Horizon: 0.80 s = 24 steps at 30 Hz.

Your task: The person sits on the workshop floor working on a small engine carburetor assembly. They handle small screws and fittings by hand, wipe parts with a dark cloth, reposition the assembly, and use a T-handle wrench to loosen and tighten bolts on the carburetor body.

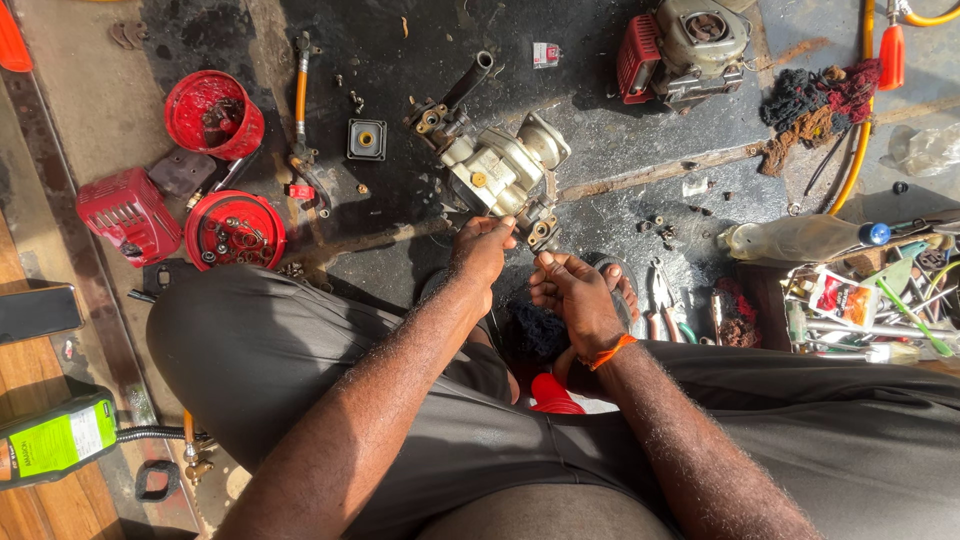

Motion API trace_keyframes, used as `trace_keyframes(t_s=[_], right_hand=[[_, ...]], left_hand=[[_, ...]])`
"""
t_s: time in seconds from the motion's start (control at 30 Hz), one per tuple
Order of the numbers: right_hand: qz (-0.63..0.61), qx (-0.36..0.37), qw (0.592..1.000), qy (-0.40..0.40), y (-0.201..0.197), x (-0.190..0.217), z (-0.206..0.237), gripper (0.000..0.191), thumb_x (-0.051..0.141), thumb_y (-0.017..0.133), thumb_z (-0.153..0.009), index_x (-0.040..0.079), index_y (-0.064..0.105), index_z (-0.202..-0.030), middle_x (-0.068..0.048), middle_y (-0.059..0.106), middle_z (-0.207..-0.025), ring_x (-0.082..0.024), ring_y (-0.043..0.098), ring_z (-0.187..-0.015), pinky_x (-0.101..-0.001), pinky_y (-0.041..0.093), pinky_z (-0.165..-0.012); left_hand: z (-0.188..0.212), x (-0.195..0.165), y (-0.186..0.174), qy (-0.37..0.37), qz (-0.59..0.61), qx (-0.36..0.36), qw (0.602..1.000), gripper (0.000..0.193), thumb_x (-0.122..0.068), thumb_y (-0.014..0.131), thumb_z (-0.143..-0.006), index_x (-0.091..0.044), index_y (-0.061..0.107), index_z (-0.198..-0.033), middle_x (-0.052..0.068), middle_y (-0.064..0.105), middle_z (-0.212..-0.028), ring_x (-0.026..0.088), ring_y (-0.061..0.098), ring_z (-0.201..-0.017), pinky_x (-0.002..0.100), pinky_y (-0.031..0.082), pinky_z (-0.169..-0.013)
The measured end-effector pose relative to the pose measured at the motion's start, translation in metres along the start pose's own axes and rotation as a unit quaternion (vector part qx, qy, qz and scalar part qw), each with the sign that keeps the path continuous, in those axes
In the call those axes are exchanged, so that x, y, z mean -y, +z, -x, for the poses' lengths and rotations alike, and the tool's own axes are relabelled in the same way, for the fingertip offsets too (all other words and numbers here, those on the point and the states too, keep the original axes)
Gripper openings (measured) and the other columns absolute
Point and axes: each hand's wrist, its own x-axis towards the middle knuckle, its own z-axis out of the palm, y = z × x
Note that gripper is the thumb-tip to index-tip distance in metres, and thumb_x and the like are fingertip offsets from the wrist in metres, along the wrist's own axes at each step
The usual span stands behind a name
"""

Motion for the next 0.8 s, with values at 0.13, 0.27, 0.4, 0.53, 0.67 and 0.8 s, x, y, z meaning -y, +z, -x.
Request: trace_keyframes(t_s=[0.13,0.27,0.4,0.53,0.67,0.8], right_hand=[[-0.018,0.036,0.999,-0.008,-0.001,0.001,0.000,0.036,0.038,0.051,-0.110,0.006,0.067,-0.101,-0.001,0.064,-0.081,-0.010,0.059,-0.071,-0.0269,0.050,-0.070],[-0.012,0.017,1.000,0.002,-0.001,-0.002,0.002,0.035,0.037,0.048,-0.108,0.007,0.064,-0.102,-0.001,0.066,-0.082,-0.012,0.063,-0.074,-0.0287,0.054,-0.074],[-0.039,0.038,0.998,-0.008,-0.001,0.000,0.004,0.034,0.035,0.049,-0.110,0.006,0.066,-0.110,-0.001,0.065,-0.082,-0.012,0.060,-0.074,-0.0289,0.051,-0.073],[0.019,0.044,0.998,0.037,0.001,0.013,0.006,0.043,0.041,0.047,-0.104,0.003,0.065,-0.111,-0.003,0.071,-0.082,-0.014,0.066,-0.075,-0.0296,0.057,-0.074],[0.360,0.020,0.931,-0.053,0.002,0.025,0.019,0.042,0.040,0.066,-0.098,0.003,0.063,-0.117,-0.005,0.072,-0.084,-0.016,0.068,-0.075,-0.0333,0.056,-0.070],[0.516,-0.007,0.853,-0.080,-0.005,0.028,0.034,0.041,0.036,0.074,-0.089,0.007,0.065,-0.117,-0.008,0.076,-0.088,-0.017,0.072,-0.080,-0.0338,0.055,-0.072]], left_hand=[[0.005,-0.003,0.002,-0.015,-0.004,-0.002,1.000,0.026,-0.036,0.067,-0.097,-0.015,0.058,-0.110,0.002,0.064,-0.092,0.017,0.061,-0.105,0.058,0.034,-0.114],[0.009,-0.005,0.003,0.011,-0.008,-0.005,1.000,0.027,-0.036,0.066,-0.097,-0.014,0.059,-0.110,0.002,0.065,-0.090,0.018,0.061,-0.104,0.056,0.037,-0.114],[0.009,-0.005,0.004,-0.008,-0.026,-0.011,1.000,0.029,-0.038,0.065,-0.097,-0.014,0.060,-0.113,0.002,0.065,-0.091,0.016,0.061,-0.102,0.053,0.038,-0.107],[0.015,0.003,0.009,-0.005,-0.034,-0.015,0.999,0.037,-0.046,0.063,-0.098,-0.014,0.061,-0.114,0.003,0.066,-0.091,0.018,0.061,-0.078,0.040,0.053,-0.074],[0.030,0.021,0.012,-0.030,-0.080,0.058,0.995,0.041,-0.045,0.063,-0.094,-0.007,0.065,-0.110,0.003,0.068,-0.086,0.013,0.065,-0.067,0.031,0.052,-0.056],[0.043,0.032,0.018,-0.059,-0.095,0.096,0.989,0.052,-0.054,0.059,-0.095,-0.004,0.065,-0.108,0.003,0.069,-0.079,0.012,0.067,-0.065,0.029,0.053,-0.057]])
